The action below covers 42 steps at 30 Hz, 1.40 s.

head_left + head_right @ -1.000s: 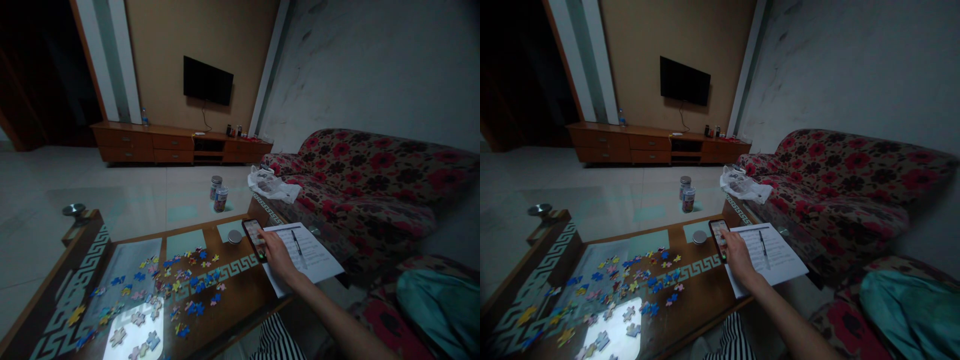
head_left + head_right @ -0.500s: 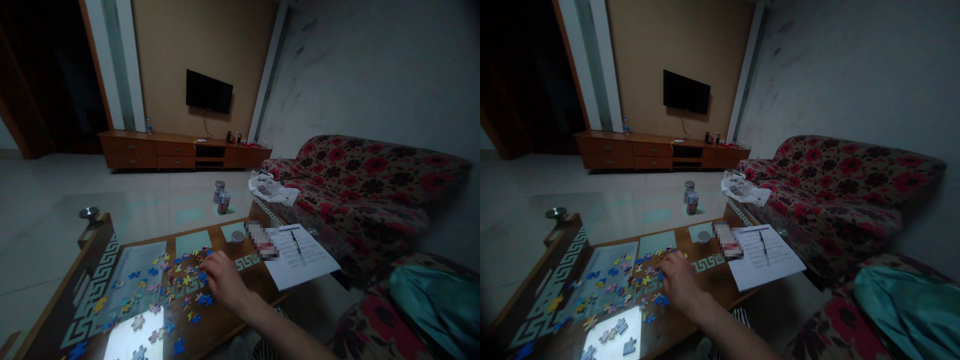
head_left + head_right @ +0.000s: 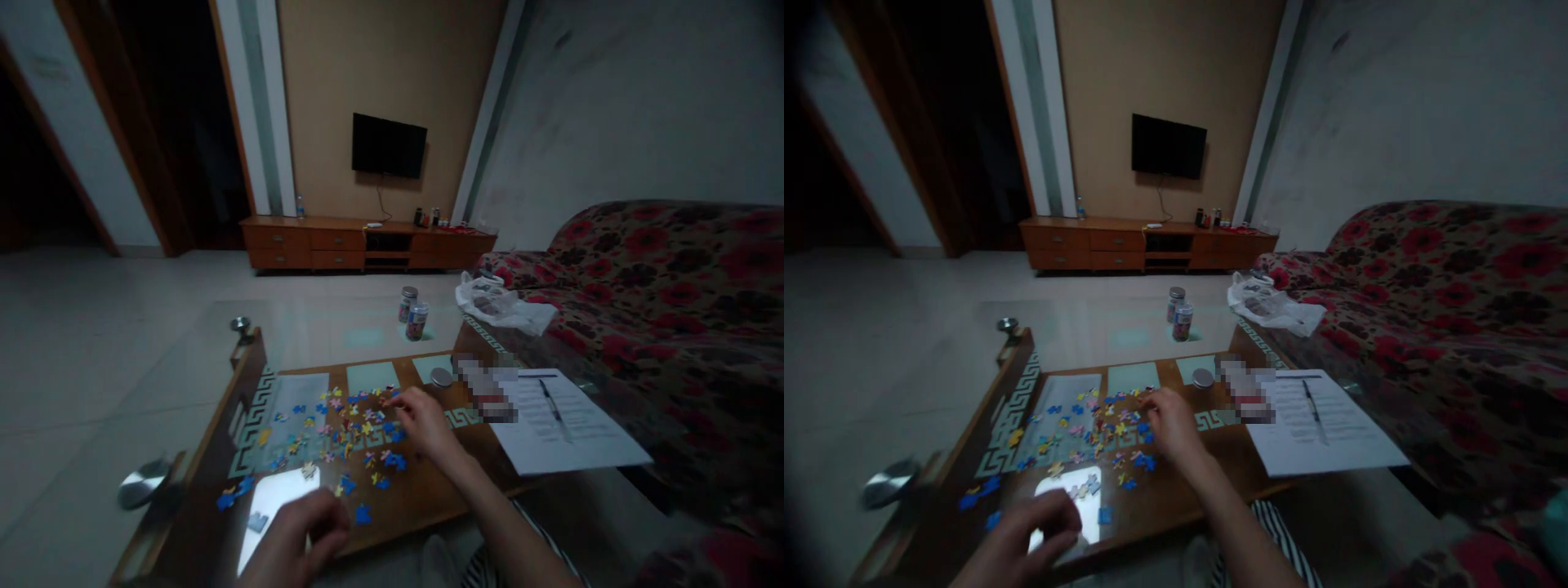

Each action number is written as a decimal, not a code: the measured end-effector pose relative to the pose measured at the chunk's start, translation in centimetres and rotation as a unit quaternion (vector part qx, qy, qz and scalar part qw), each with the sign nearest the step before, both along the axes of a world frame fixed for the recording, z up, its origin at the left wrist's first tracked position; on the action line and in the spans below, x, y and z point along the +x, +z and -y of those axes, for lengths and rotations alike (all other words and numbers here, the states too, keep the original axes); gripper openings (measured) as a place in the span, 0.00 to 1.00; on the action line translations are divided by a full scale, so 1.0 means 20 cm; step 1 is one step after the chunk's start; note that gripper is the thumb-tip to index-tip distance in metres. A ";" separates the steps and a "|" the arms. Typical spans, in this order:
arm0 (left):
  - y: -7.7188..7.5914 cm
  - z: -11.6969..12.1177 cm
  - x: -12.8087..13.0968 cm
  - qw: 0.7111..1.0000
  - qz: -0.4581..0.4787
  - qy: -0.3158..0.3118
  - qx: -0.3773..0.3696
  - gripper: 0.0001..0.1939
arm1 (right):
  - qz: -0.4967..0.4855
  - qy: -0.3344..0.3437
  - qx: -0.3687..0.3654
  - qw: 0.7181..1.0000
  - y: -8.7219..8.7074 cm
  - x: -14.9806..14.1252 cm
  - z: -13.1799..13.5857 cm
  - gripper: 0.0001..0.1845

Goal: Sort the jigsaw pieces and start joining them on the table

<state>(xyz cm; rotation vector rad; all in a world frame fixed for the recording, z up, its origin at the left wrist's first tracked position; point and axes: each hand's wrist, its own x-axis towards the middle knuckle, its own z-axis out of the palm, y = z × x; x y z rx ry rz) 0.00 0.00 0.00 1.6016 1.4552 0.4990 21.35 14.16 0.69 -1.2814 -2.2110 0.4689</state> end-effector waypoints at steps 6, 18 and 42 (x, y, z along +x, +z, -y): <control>0.12 -0.20 -0.40 0.966 -0.153 0.163 0.127 0.06 | 0.043 0.024 -0.039 0.998 -0.06 0.01 -0.11 0.11; -0.04 -0.01 -0.51 0.959 -0.219 0.151 0.097 0.07 | 0.076 0.185 -0.078 0.977 -0.11 -0.30 0.05 0.09; -0.02 0.05 -0.38 0.960 -0.274 0.053 0.026 0.13 | 0.206 0.197 -0.137 0.949 -0.02 -0.23 0.32 0.09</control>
